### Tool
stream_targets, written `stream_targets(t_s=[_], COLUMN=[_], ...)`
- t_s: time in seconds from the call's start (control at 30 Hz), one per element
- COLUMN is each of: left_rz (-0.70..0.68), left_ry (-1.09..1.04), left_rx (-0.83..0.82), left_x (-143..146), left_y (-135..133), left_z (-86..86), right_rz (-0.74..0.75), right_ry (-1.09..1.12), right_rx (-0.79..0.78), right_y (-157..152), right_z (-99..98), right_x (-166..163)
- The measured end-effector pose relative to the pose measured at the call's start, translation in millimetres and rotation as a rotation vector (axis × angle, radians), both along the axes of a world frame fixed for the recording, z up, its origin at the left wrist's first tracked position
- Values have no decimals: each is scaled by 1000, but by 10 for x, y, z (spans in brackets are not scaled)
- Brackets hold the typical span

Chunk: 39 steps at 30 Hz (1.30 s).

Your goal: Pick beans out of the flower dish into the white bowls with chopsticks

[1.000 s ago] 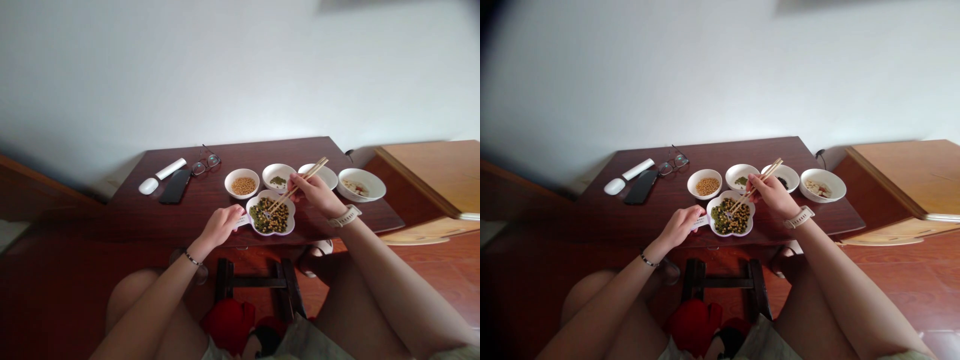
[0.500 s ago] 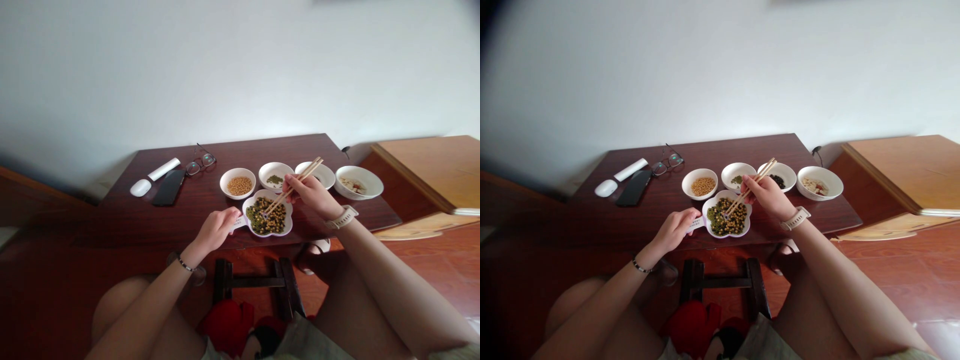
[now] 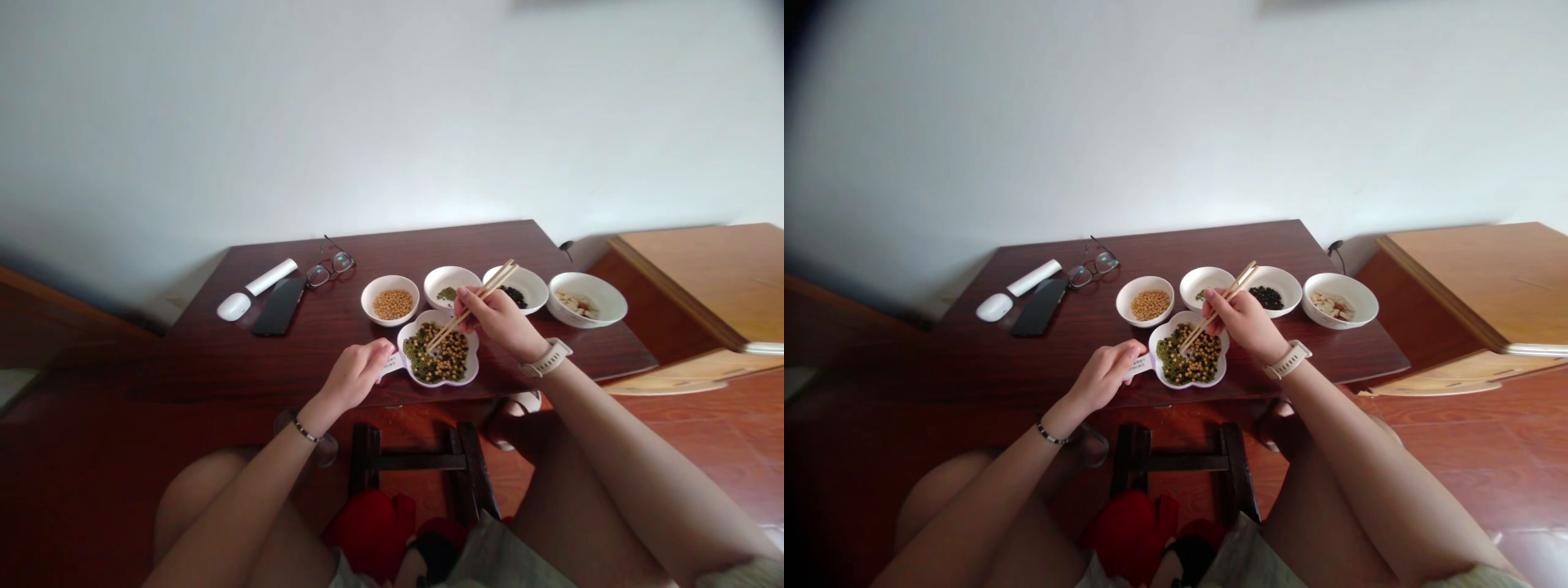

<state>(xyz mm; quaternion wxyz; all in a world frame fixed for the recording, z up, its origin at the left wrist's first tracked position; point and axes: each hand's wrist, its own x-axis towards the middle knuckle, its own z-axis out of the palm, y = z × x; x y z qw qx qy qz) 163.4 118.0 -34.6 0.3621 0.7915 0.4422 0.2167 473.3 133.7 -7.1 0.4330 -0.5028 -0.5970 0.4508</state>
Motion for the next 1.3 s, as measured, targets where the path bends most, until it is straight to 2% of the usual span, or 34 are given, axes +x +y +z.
stream_targets(t_s=[0.3,0.7,1.3], left_rz=[3,4,-9], left_ry=[19,30,36], left_rx=[-3,8,17], left_x=[4,23,34], left_y=[-6,-19,-24], left_z=[4,20,35], right_rz=[-28,158,95], right_ry=[101,94,71], right_rx=[-18,-43,4], right_y=[5,-45,-31], right_z=[-22,17,17], right_x=[6,-170,-143])
